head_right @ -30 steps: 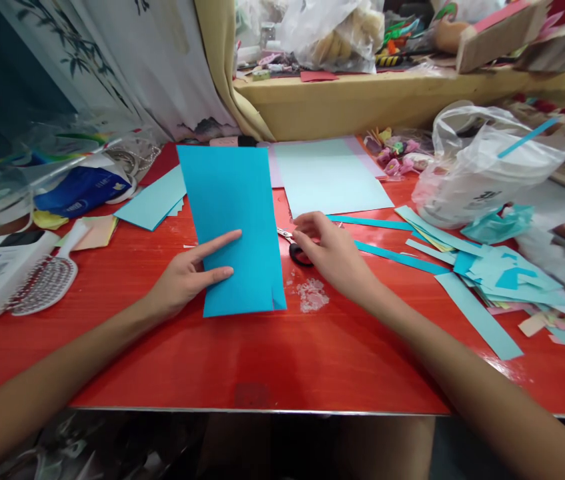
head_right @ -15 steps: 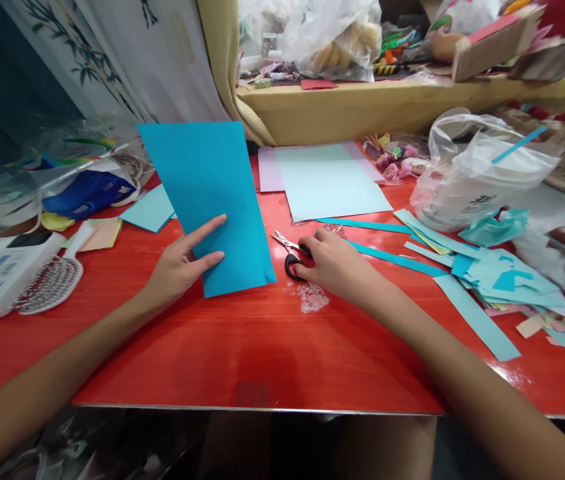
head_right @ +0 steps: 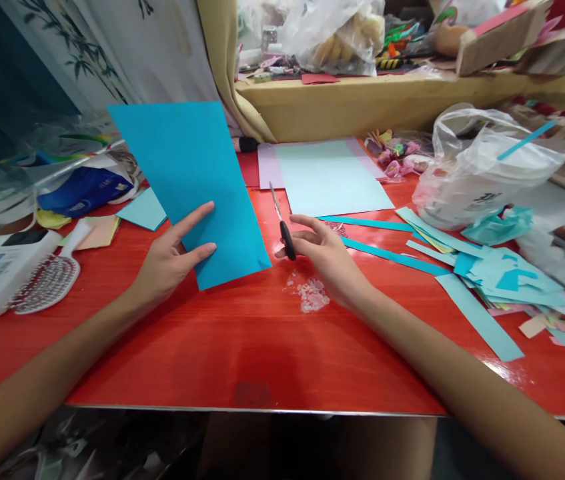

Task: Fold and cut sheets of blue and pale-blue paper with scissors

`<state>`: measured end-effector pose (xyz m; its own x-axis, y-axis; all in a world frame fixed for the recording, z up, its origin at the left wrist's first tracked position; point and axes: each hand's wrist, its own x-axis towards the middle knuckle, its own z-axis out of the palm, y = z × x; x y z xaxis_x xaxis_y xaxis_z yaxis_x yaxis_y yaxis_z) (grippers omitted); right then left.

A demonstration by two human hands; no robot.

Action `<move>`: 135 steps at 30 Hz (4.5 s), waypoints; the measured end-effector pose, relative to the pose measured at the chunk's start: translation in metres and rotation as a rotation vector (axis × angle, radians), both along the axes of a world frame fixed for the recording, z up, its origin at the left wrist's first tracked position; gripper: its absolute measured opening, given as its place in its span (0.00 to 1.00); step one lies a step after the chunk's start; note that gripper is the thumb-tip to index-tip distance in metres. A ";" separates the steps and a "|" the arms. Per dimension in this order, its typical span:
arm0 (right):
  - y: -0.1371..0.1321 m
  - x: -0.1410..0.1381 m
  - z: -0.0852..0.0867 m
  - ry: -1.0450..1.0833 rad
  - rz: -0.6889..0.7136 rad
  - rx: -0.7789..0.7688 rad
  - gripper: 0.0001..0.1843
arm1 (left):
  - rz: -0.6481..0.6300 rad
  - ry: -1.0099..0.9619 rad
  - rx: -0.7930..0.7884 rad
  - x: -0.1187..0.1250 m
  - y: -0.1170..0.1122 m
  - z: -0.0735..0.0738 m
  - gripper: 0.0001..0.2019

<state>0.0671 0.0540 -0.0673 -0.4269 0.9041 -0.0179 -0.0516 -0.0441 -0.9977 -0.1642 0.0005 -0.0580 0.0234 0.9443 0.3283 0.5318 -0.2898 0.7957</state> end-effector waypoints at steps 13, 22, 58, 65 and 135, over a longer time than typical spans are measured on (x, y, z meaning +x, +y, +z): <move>-0.002 -0.004 0.006 0.296 -0.042 -0.052 0.23 | -0.092 -0.030 -0.027 0.005 -0.007 -0.001 0.26; 0.002 -0.003 0.000 0.252 -0.038 -0.090 0.12 | -0.172 -0.268 -0.189 0.010 -0.008 -0.001 0.26; -0.013 -0.013 0.003 0.095 -0.256 0.173 0.14 | -0.270 -0.694 -0.825 0.047 -0.027 -0.002 0.23; -0.004 -0.007 0.000 0.066 -0.217 0.137 0.18 | -0.183 -0.626 -0.818 0.035 -0.022 -0.006 0.21; -0.010 -0.009 -0.006 -0.104 0.017 0.001 0.21 | -0.127 -0.644 -0.697 0.023 -0.012 -0.008 0.19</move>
<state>0.0581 0.0436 -0.0736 -0.4380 0.8968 -0.0623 0.0535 -0.0432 -0.9976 -0.1411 -0.0119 -0.0662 0.1506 0.9351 -0.3210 -0.0709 0.3340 0.9399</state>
